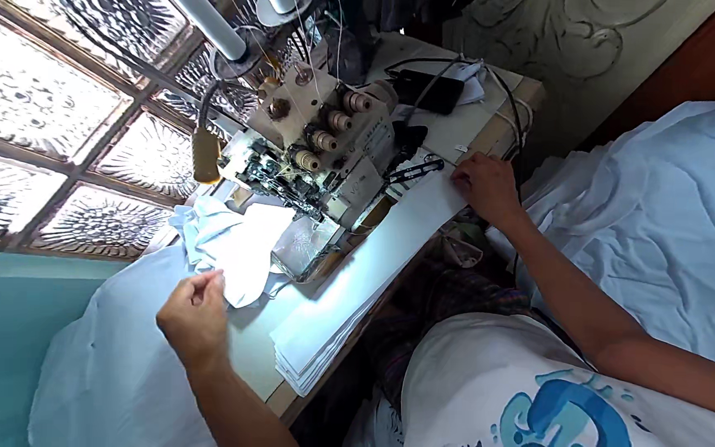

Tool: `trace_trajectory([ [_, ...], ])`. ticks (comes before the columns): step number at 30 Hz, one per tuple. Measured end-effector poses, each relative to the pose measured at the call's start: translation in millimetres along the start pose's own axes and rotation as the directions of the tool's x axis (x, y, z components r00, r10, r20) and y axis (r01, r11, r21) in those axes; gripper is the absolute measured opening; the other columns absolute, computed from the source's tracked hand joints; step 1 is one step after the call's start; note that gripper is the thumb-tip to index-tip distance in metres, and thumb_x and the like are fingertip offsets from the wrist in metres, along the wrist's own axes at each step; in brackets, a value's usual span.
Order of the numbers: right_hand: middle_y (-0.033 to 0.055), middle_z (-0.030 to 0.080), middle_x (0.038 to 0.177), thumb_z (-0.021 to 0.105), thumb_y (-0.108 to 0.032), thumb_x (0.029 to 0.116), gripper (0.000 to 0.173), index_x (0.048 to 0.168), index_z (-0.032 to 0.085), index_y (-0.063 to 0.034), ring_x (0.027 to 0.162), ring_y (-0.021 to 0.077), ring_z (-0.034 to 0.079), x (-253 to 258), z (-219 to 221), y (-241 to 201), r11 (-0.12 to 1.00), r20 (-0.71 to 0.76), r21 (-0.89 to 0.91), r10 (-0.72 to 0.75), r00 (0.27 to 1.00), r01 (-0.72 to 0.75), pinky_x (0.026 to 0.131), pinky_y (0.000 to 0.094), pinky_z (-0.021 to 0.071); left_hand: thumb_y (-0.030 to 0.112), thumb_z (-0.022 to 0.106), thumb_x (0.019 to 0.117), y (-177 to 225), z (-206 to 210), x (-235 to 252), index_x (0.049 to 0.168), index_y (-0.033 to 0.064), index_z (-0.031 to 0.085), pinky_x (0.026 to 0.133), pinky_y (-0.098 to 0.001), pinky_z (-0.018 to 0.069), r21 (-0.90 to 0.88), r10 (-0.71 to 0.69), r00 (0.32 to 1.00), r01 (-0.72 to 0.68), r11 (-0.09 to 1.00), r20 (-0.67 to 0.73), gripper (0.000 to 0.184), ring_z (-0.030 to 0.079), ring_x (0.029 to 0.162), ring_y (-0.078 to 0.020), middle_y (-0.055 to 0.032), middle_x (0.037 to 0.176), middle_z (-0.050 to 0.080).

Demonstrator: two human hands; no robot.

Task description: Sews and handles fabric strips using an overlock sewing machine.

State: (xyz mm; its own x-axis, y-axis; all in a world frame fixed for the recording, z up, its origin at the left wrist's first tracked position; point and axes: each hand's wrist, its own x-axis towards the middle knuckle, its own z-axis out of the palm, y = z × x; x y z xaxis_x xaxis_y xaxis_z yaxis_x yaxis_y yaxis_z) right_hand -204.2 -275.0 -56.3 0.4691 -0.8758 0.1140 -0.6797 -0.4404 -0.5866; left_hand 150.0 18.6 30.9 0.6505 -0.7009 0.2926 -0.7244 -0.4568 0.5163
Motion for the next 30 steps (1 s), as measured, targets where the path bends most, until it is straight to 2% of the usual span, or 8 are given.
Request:
trace_trajectory([
  [2, 0.0258, 0.067, 0.107, 0.062, -0.010, 0.0997, 0.017, 0.105, 0.074, 0.0005, 0.104, 0.0460, 0.063, 0, 2, 1, 1.000, -0.004, -0.009, -0.006, 1.000, 0.006, 0.094, 0.0653, 0.0420, 0.006, 0.060, 0.0961, 5, -4, -34, 0.104, -0.0113, 0.067, 0.076, -0.0232, 0.0548, -0.124, 0.002, 0.995, 0.010, 0.992, 0.100, 0.020, 0.064, 0.079, -0.0052, -0.0133, 0.093, 0.070],
  [7, 0.0266, 0.067, 0.108, 0.058, -0.019, 0.1044, 0.027, 0.117, 0.071, 0.0012, 0.103, 0.0454, 0.065, -2, 1, 5, 0.999, 0.006, 0.035, -0.009, 1.000, 0.008, 0.094, 0.0665, 0.0433, 0.005, 0.064, 0.0905, 3, 13, -95, 0.096, -0.0061, 0.071, 0.070, -0.0191, 0.0548, -0.150, -0.074, 0.936, 0.132, 0.980, 0.343, 0.014, 0.065, 0.073, -0.0023, -0.0077, 0.089, 0.071],
  [10, 0.0269, 0.066, 0.113, 0.065, -0.024, 0.1018, 0.032, 0.124, 0.069, 0.0000, 0.106, 0.0458, 0.064, -2, -1, 9, 0.995, 0.060, 0.096, -0.029, 0.998, 0.023, 0.093, 0.0676, 0.0420, 0.002, 0.067, 0.0903, 1, 21, -108, 0.096, -0.0059, 0.071, 0.071, -0.0236, 0.0543, -0.038, -0.124, 0.943, 0.142, 0.989, 0.310, 0.011, 0.065, 0.077, -0.0094, -0.0136, 0.092, 0.070],
  [16, 0.0257, 0.065, 0.112, 0.062, -0.009, 0.1004, 0.019, 0.114, 0.070, 0.0011, 0.109, 0.0457, 0.062, 6, -3, 5, 0.997, 0.139, 0.074, 0.026, 0.990, -0.037, 0.094, 0.0668, 0.0413, 0.001, 0.065, 0.0892, -2, 30, -109, 0.096, -0.0052, 0.072, 0.070, -0.0260, 0.0521, 0.019, -0.139, 0.961, 0.138, 0.990, 0.237, 0.011, 0.063, 0.076, -0.0118, -0.0140, 0.090, 0.068],
  [21, 0.0265, 0.065, 0.104, 0.061, -0.009, 0.0982, 0.019, 0.108, 0.069, 0.0043, 0.097, 0.0447, 0.065, -2, 2, 6, 0.998, -0.015, 0.058, -0.022, 1.000, 0.022, 0.086, 0.0652, 0.0445, 0.000, 0.066, 0.0888, -1, 26, -110, 0.102, -0.0058, 0.071, 0.070, -0.0300, 0.0536, 0.055, -0.222, 0.955, 0.215, 0.975, 0.195, 0.015, 0.064, 0.077, -0.0158, -0.0173, 0.099, 0.068],
  [25, 0.0319, 0.064, 0.116, 0.048, -0.012, 0.1041, 0.032, 0.124, 0.058, 0.0107, 0.104, 0.0468, 0.066, -10, -23, -4, 0.989, -0.151, 0.144, 0.058, 0.987, -0.036, 0.088, 0.0630, 0.0493, -0.002, 0.070, 0.0866, 0, 25, -109, 0.117, -0.0056, 0.069, 0.063, -0.0242, 0.0472, 0.044, -0.291, 0.943, 0.287, 0.957, 0.164, 0.031, 0.056, 0.070, -0.0104, -0.0189, 0.109, 0.063],
  [27, 0.0298, 0.063, 0.119, 0.039, -0.011, 0.1061, 0.035, 0.131, 0.048, 0.0118, 0.105, 0.0382, 0.065, -12, -41, -12, 0.950, -0.157, 0.306, 0.107, 0.982, -0.054, 0.090, 0.0538, 0.0515, -0.002, 0.071, 0.0869, 2, 24, -106, 0.122, -0.0048, 0.067, 0.063, -0.0250, 0.0478, 0.046, -0.315, 0.931, 0.312, 0.949, 0.185, 0.035, 0.056, 0.071, -0.0112, -0.0204, 0.116, 0.062],
  [30, 0.0030, 0.068, 0.109, 0.031, -0.010, 0.1059, 0.020, 0.121, 0.042, -0.0025, 0.096, 0.0055, 0.068, -15, -57, -25, 0.725, -0.159, 0.685, 0.060, 0.985, 0.066, 0.084, 0.0254, 0.0559, -0.003, 0.069, 0.0886, 1, 24, -102, 0.126, -0.0030, 0.066, 0.065, -0.0303, 0.0509, 0.065, -0.340, 0.909, 0.335, 0.940, 0.239, 0.037, 0.059, 0.073, -0.0154, -0.0224, 0.126, 0.059],
])
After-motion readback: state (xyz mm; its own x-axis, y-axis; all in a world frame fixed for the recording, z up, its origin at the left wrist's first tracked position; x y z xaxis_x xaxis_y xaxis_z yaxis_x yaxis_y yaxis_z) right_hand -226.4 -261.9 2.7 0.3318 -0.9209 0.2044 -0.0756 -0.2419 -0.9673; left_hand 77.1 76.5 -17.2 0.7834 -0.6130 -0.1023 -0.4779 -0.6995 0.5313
